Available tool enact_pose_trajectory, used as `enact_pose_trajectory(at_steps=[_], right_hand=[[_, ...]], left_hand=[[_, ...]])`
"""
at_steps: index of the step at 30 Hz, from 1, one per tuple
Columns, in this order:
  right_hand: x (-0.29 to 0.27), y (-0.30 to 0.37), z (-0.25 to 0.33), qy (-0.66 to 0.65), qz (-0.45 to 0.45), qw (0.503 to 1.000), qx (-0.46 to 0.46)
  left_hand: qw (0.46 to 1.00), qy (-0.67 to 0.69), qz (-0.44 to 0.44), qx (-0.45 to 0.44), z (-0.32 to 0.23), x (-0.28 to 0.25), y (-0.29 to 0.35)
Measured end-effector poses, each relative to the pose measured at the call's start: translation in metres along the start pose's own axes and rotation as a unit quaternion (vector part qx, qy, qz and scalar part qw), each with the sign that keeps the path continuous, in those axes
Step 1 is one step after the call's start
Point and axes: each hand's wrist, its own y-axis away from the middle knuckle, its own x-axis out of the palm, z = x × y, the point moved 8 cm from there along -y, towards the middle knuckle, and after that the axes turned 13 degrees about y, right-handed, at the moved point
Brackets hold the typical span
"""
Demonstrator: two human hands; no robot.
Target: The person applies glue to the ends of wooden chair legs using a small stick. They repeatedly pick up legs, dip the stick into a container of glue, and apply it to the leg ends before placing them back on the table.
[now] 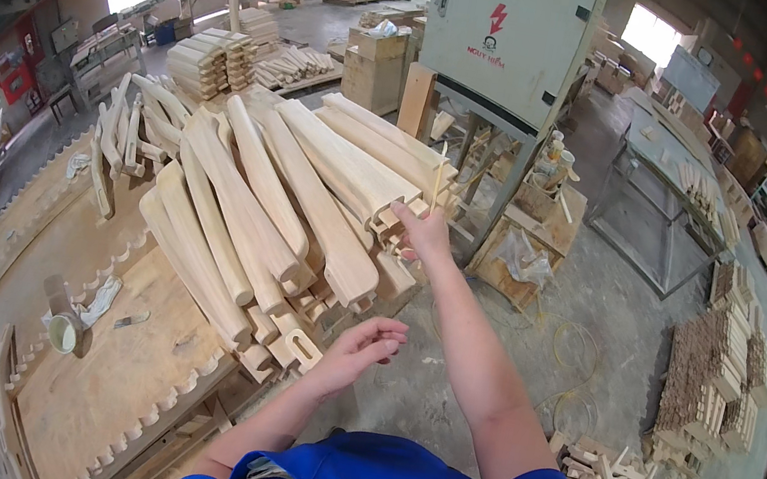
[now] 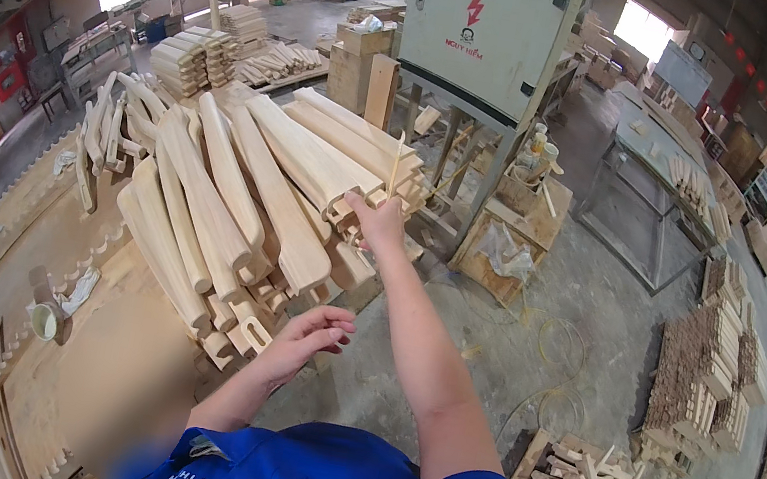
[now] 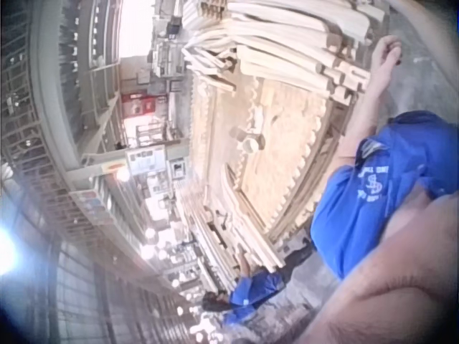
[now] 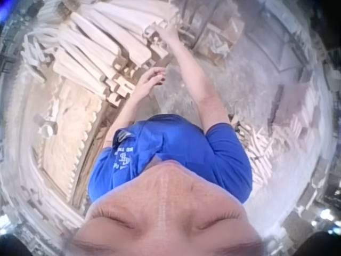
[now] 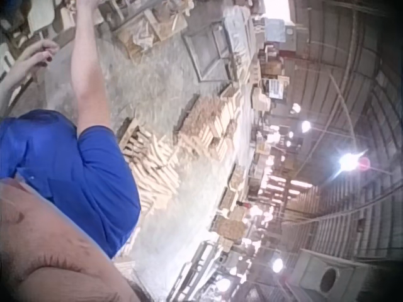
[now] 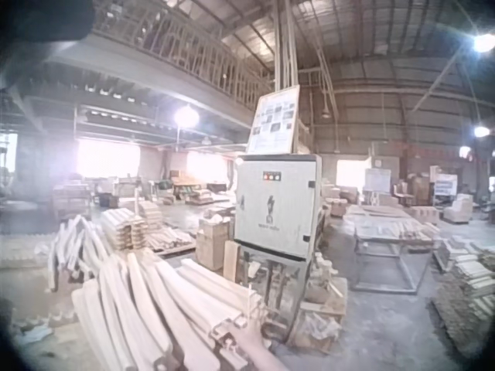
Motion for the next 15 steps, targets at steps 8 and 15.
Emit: enact_pose_trajectory(at_steps=[8, 15], right_hand=[[0.018, 0.004, -0.012, -0.219, 0.036, 0.970, 0.094], [-0.001, -0.001, -0.021, -0.192, 0.018, 0.976, 0.102]], left_hand=[[0.995, -0.011, 0.069, -0.078, 0.043, 0.008, -0.005], [0.996, 0.073, -0.019, -0.044, 0.043, 0.001, -0.028]])
